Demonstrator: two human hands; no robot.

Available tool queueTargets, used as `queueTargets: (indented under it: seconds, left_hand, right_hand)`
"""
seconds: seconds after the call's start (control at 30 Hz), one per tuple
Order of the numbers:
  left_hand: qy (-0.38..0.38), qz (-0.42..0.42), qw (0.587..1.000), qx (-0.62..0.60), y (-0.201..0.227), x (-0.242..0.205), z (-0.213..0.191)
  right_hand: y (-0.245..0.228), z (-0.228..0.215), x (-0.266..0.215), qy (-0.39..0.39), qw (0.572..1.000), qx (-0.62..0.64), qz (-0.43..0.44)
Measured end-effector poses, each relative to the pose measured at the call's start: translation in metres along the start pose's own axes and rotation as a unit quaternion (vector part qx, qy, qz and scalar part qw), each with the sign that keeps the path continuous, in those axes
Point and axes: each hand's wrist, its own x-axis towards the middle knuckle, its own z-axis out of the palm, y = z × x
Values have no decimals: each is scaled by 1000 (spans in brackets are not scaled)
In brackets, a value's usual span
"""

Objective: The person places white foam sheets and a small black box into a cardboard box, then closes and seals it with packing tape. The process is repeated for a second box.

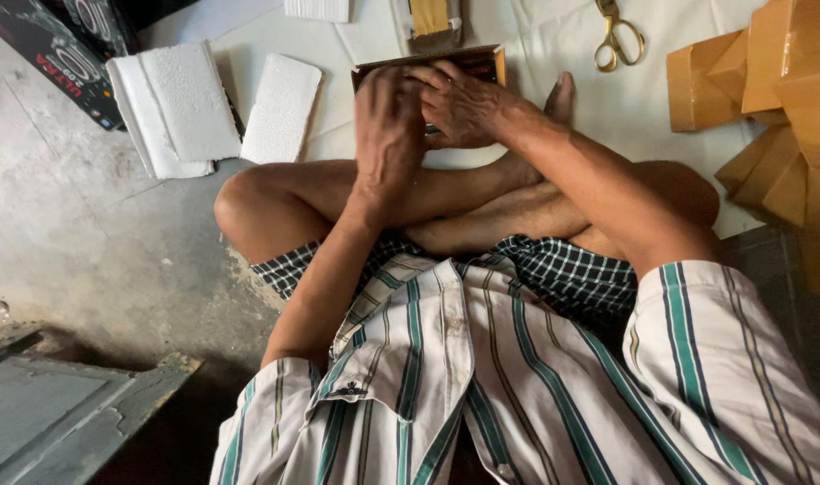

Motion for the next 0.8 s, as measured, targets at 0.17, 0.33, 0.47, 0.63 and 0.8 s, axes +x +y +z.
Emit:
queueTargets:
  seconds: [0.17,0.33,0.47,0.63,0.8]
  left_hand:
    - [-208,70,946,-240,-14,11,7]
    - [-311,211,921,-106,-24,22,23]
    - [-315,306,899,2,-17,39,32]
    - [-355,367,855,90,1,67,22]
    - [-431,377,789,224,29,77,31]
  right_hand:
    - [7,29,-18,220,970,91,40]
    - [-18,24,-73,57,991,103,69]
    - [-46,10,-111,293,873,71,383]
    - [-60,-4,-115,290,863,55,410]
    - [-51,-30,-111,124,813,302,482]
